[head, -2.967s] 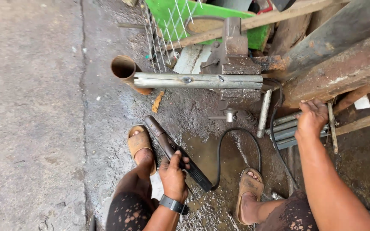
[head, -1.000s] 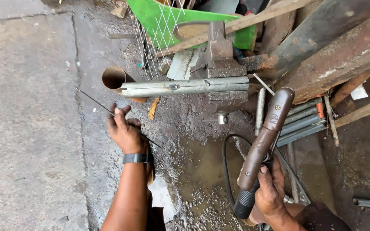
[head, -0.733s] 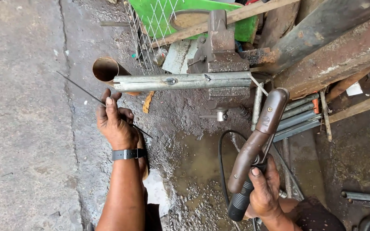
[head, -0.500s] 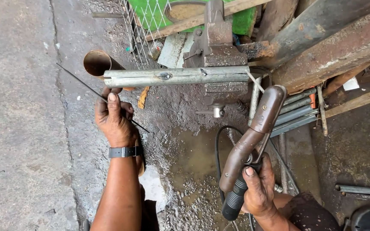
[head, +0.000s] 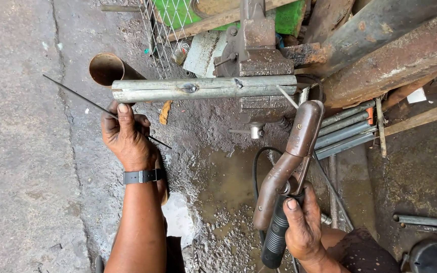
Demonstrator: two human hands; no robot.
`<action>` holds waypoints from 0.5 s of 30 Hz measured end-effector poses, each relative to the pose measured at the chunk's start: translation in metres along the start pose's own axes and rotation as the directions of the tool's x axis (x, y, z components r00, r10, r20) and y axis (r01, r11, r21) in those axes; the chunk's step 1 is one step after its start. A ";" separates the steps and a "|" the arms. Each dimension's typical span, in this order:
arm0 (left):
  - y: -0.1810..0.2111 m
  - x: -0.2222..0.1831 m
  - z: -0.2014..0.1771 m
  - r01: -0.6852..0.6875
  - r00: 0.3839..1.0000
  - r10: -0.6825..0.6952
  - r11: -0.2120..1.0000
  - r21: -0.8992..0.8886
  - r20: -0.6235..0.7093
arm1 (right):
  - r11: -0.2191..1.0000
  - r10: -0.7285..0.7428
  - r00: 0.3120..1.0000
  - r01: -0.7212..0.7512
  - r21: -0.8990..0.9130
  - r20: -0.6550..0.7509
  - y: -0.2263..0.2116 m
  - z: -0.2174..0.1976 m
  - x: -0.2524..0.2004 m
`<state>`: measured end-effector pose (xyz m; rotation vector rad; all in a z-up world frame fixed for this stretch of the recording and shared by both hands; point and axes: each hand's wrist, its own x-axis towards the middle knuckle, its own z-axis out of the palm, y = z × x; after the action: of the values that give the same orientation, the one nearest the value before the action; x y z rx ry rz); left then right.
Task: The person is welding a metal pipe held in a vise, performing spot welds along a seam.
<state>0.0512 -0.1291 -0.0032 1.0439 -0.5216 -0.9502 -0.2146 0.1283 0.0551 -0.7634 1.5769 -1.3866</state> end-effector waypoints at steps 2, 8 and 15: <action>-0.001 0.001 -0.001 -0.005 1.000 0.005 1.000 0.001 0.003 | 0.999 0.006 1.000 -0.006 -0.039 -0.007 -0.001 -0.002 -0.001; 0.001 0.001 0.003 -0.022 1.000 0.022 0.999 0.026 0.006 | 0.999 -0.006 1.000 0.006 -0.033 0.002 -0.004 0.000 0.000; 0.006 -0.002 0.006 -0.011 1.000 0.011 0.999 0.030 -0.008 | 0.998 0.026 1.000 -0.026 -0.050 0.000 0.000 -0.002 -0.001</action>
<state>0.0480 -0.1287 0.0044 1.0707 -0.5361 -0.9310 -0.2163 0.1301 0.0556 -0.7702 1.6205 -1.3321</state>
